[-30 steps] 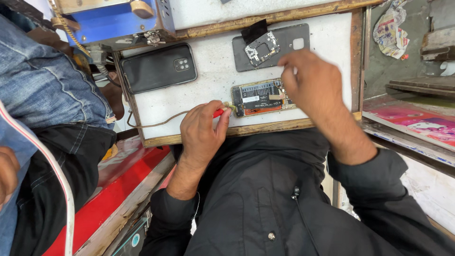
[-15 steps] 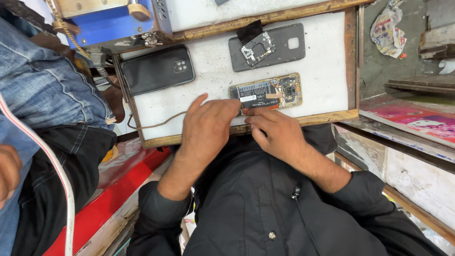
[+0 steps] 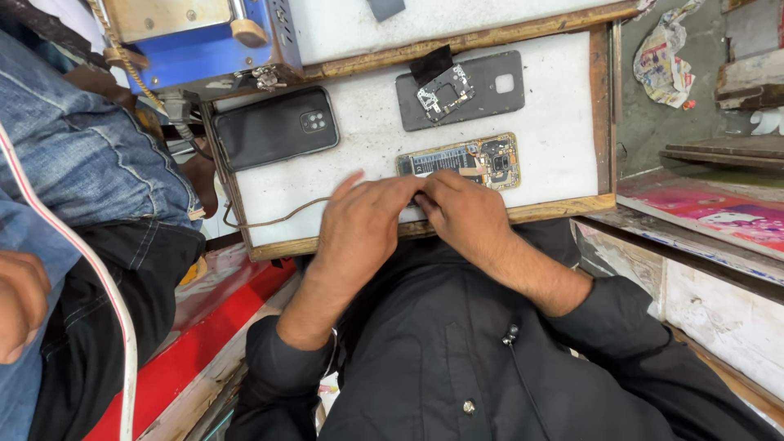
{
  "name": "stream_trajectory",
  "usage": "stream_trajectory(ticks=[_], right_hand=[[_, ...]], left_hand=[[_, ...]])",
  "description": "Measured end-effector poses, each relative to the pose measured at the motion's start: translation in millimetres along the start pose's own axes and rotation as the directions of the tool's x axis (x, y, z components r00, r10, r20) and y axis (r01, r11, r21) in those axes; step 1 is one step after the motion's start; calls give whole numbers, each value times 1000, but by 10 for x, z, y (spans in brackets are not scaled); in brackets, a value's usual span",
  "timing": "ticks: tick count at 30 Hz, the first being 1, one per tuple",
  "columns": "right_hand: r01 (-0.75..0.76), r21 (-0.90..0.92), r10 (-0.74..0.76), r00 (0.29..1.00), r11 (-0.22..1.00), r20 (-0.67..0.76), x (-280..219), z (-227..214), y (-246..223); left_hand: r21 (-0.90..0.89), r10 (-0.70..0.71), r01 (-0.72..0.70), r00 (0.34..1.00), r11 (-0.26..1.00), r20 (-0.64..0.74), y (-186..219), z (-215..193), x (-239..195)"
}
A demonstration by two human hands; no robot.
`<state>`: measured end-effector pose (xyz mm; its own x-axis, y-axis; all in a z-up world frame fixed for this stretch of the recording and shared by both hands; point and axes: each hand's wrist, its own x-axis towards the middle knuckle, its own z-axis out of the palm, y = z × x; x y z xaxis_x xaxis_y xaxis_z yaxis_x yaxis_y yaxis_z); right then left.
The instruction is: The person works on a disassembled smartphone motherboard, using a red-handled screwdriver to adjust components and connectors. They repeatedly lift, rotate, and reposition the board on the workbench while handling small parts and a ribbon cable.
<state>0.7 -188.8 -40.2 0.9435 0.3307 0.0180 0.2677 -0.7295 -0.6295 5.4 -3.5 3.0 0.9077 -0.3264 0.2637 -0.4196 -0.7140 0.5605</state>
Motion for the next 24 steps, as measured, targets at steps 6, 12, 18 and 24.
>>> stream_trajectory(ticks=[6,12,18,24], right_hand=[[-28,-20,28,999,999,16,94,50,8],[-1,17,1,1000,1000,2,53,40,-13],[-44,-33,44,999,999,15,56,90,31],[-49,-50,51,998,998,47,46,94,47]], left_hand=[[-54,31,-28,998,998,48,-48,-130,96],[30,-106,104,992,994,73,-28,-95,29],[61,-56,55,998,997,17,1,-76,63],[-79,67,-63,997,995,50,54,-103,94]])
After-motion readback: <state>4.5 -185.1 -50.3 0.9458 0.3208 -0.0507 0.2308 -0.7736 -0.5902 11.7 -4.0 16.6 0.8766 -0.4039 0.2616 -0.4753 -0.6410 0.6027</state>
